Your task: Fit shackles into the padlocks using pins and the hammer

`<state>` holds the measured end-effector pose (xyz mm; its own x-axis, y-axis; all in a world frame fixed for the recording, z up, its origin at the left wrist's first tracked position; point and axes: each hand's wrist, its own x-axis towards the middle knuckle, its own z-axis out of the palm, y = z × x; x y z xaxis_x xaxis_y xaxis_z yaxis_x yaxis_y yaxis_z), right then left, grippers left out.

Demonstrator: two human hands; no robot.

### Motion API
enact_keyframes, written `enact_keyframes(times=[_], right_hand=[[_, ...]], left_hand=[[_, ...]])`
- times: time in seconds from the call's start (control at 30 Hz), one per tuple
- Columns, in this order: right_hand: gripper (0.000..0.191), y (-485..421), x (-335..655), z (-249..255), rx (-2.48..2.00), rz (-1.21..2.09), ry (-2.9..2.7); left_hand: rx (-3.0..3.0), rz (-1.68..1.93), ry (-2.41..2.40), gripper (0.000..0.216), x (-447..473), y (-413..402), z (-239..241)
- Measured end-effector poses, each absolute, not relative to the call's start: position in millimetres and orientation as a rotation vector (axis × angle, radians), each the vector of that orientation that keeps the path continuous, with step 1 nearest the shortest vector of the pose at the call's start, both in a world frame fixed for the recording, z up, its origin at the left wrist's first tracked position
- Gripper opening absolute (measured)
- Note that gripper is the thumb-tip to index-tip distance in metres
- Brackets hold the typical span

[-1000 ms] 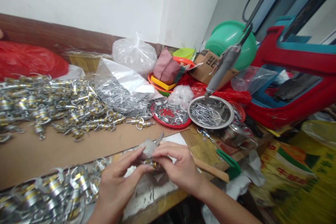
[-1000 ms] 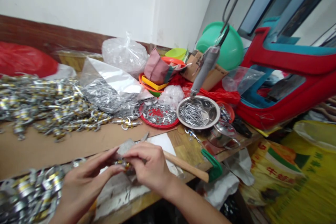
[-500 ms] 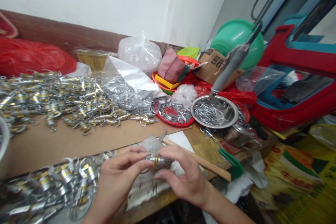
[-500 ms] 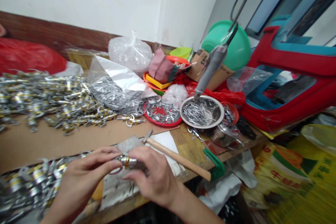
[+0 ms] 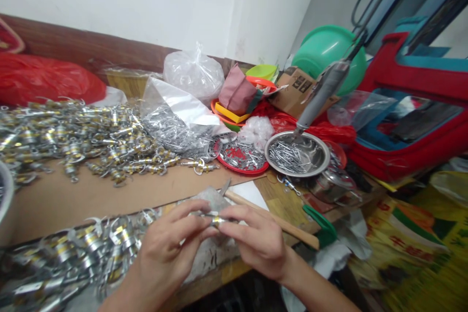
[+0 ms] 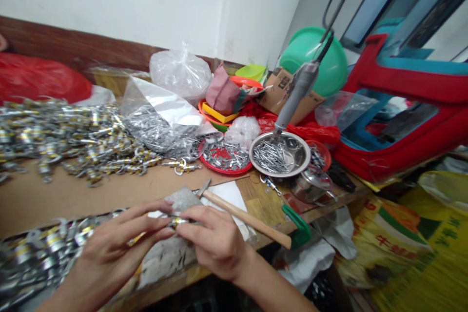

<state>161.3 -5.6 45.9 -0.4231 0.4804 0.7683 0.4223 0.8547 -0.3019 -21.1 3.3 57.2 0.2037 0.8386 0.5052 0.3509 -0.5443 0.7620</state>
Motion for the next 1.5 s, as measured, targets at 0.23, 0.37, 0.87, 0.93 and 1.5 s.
enact_keyframes(times=[0.23, 0.37, 0.87, 0.93, 1.5], right_hand=[[0.007, -17.1, 148.9, 44.1, -0.955, 0.58, -1.673], [0.006, -21.1, 145.6, 35.9, -1.128, 0.753, -1.54], [0.027, 157.8, 226.4, 29.3, -2.079, 0.227, -1.939], [0.029, 167.4, 222.7, 21.3, -2.116, 0.222, -1.954], [0.017, 122.9, 212.7, 20.4, -1.538, 0.358, -1.692]], left_hand=[[1.457, 1.023, 1.302, 0.01, -12.2, -3.5, 53.6], [1.06, 1.116, 1.199, 0.052, -2.9, -14.8, 35.4], [0.825, 0.925, 0.963, 0.089, -11.5, 0.9, 29.3], [0.797, 0.928, 0.947, 0.091, -11.0, 2.6, 29.4], [0.725, 0.958, 0.96, 0.093, -13.9, 7.1, 26.1]])
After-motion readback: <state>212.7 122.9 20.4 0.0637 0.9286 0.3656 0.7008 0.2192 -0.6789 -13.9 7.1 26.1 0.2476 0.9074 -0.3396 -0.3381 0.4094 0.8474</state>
